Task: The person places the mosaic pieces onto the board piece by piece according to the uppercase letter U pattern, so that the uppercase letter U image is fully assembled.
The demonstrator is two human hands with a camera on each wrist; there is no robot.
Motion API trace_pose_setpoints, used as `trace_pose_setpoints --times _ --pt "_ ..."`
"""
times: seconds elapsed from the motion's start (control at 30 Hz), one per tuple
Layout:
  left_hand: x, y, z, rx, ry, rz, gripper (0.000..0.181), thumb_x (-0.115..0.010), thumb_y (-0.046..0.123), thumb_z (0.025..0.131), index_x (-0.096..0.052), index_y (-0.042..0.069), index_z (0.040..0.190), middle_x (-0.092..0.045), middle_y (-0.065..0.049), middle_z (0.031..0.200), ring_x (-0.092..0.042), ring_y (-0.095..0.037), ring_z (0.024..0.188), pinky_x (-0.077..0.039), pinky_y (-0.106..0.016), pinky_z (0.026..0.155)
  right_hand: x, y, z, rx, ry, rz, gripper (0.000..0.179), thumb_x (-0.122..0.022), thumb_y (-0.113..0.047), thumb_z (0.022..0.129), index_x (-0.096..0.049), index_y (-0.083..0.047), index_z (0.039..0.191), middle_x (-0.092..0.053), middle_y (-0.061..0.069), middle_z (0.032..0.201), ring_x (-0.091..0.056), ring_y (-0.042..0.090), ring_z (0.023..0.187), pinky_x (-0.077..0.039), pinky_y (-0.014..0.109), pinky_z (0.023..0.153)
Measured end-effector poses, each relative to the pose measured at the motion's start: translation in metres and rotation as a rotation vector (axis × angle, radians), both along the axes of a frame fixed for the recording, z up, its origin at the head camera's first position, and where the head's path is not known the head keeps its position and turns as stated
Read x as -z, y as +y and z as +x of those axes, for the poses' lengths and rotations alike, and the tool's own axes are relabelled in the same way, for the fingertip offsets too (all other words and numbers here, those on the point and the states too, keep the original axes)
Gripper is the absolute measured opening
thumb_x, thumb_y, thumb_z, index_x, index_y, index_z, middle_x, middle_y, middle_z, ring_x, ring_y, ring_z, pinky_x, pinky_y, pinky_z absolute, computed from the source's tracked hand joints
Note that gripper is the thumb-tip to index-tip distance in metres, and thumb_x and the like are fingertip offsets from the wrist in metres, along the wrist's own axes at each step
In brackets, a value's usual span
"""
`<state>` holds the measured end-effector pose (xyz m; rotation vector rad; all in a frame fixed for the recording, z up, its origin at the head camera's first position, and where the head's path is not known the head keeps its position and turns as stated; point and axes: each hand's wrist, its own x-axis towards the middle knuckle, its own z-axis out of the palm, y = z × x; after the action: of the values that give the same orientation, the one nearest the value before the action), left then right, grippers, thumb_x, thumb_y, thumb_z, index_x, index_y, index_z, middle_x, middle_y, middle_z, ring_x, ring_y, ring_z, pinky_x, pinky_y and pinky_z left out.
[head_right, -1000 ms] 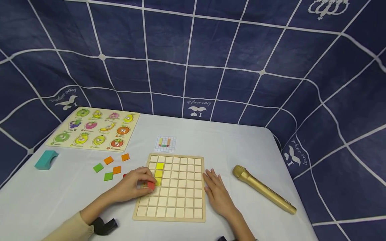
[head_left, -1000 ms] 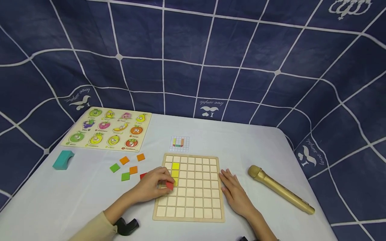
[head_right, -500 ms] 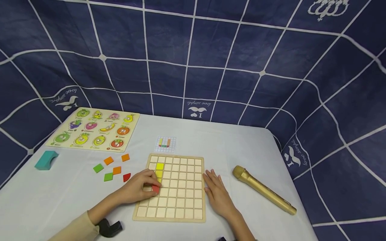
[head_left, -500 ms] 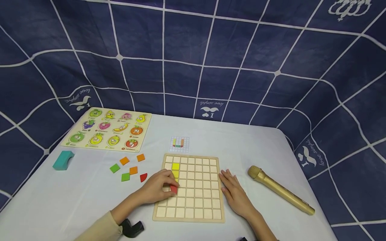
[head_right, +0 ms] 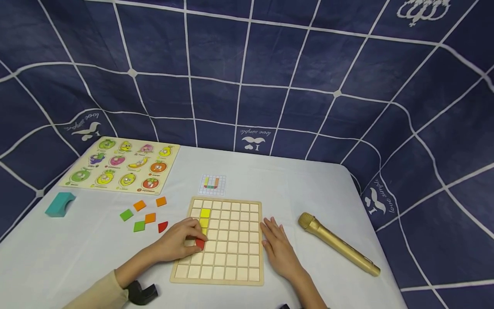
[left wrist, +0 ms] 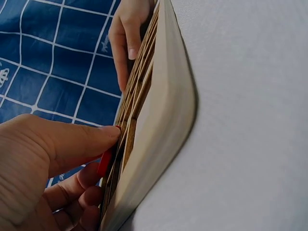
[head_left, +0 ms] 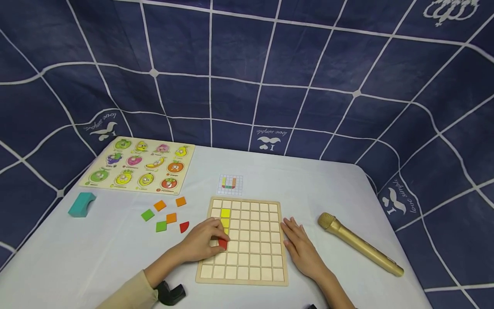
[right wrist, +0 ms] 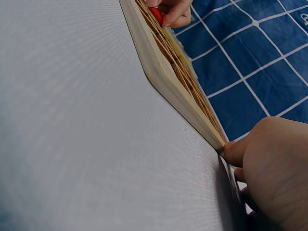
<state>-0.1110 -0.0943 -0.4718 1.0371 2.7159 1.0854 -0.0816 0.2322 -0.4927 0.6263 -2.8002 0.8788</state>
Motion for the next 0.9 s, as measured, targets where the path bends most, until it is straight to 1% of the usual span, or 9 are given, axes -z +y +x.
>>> trace_pose_setpoints --times 0.33,0.43,0.57,0.63,0.73,0.8,0.9 --pt "-0.002 0.0 0.001 -0.013 -0.012 -0.009 0.02 -0.079 0.018 0.07 -0.074 0.019 0.089 -0.05 0.015 0.081 -0.044 -0.003 0.084 -0.04 -0.026 0.073 -0.001 0.0 0.0 -0.004 0.004 0.003 0.045 -0.055 -0.007 0.091 -0.044 0.001 0.134 -0.035 0.011 0.144 -0.023 0.027 0.136 -0.015 0.046 0.107" --pt "-0.006 -0.001 0.002 -0.04 -0.014 -0.018 0.023 -0.08 0.02 0.069 -0.073 0.02 0.091 -0.051 0.015 0.083 -0.044 -0.003 0.085 -0.04 -0.026 0.073 -0.001 -0.001 0.0 -0.006 0.007 0.001 0.045 -0.055 -0.007 0.091 -0.044 0.001 0.134 -0.035 0.01 0.144 -0.023 0.027 0.135 -0.015 0.046 0.107" --pt "-0.017 -0.006 0.004 -0.099 -0.007 -0.015 0.029 -0.08 0.021 0.067 -0.072 0.02 0.095 -0.053 0.012 0.087 -0.045 -0.005 0.086 -0.04 -0.026 0.073 0.0 -0.001 0.0 -0.005 0.006 0.002 0.046 -0.055 -0.007 0.091 -0.044 0.0 0.135 -0.034 0.01 0.144 -0.023 0.027 0.135 -0.015 0.046 0.107" --pt "-0.023 -0.012 0.005 -0.128 0.01 0.006 0.034 -0.081 0.02 0.067 -0.071 0.019 0.099 -0.054 0.009 0.09 -0.047 -0.008 0.084 -0.041 -0.026 0.071 0.0 -0.001 0.0 -0.004 0.007 0.004 0.046 -0.055 -0.008 0.091 -0.044 0.0 0.135 -0.034 0.01 0.144 -0.023 0.027 0.135 -0.015 0.046 0.107" --pt "-0.033 -0.028 0.006 -0.182 0.044 0.05 0.042 -0.082 0.018 0.065 -0.067 0.018 0.105 -0.055 0.008 0.094 -0.05 -0.013 0.081 -0.042 -0.026 0.068 0.001 -0.001 0.0 -0.004 0.006 0.002 0.046 -0.055 -0.007 0.091 -0.044 0.0 0.135 -0.034 0.01 0.144 -0.023 0.026 0.136 -0.015 0.046 0.107" --pt "-0.037 -0.042 0.007 -0.224 0.075 0.077 0.048 -0.083 0.016 0.064 -0.065 0.019 0.108 -0.053 0.009 0.093 -0.05 -0.014 0.078 -0.042 -0.026 0.065 0.0 -0.001 0.0 -0.004 0.005 0.001 0.046 -0.055 -0.007 0.091 -0.044 0.0 0.135 -0.034 0.01 0.144 -0.022 0.026 0.136 -0.015 0.046 0.107" --pt "-0.041 -0.067 0.008 -0.31 0.107 0.103 0.056 -0.085 0.012 0.061 -0.062 0.021 0.111 -0.051 0.01 0.091 -0.049 -0.016 0.075 -0.043 -0.029 0.062 0.0 0.0 0.0 -0.002 0.003 0.002 0.046 -0.055 -0.007 0.091 -0.044 0.0 0.135 -0.034 0.01 0.144 -0.023 0.026 0.136 -0.014 0.045 0.107"
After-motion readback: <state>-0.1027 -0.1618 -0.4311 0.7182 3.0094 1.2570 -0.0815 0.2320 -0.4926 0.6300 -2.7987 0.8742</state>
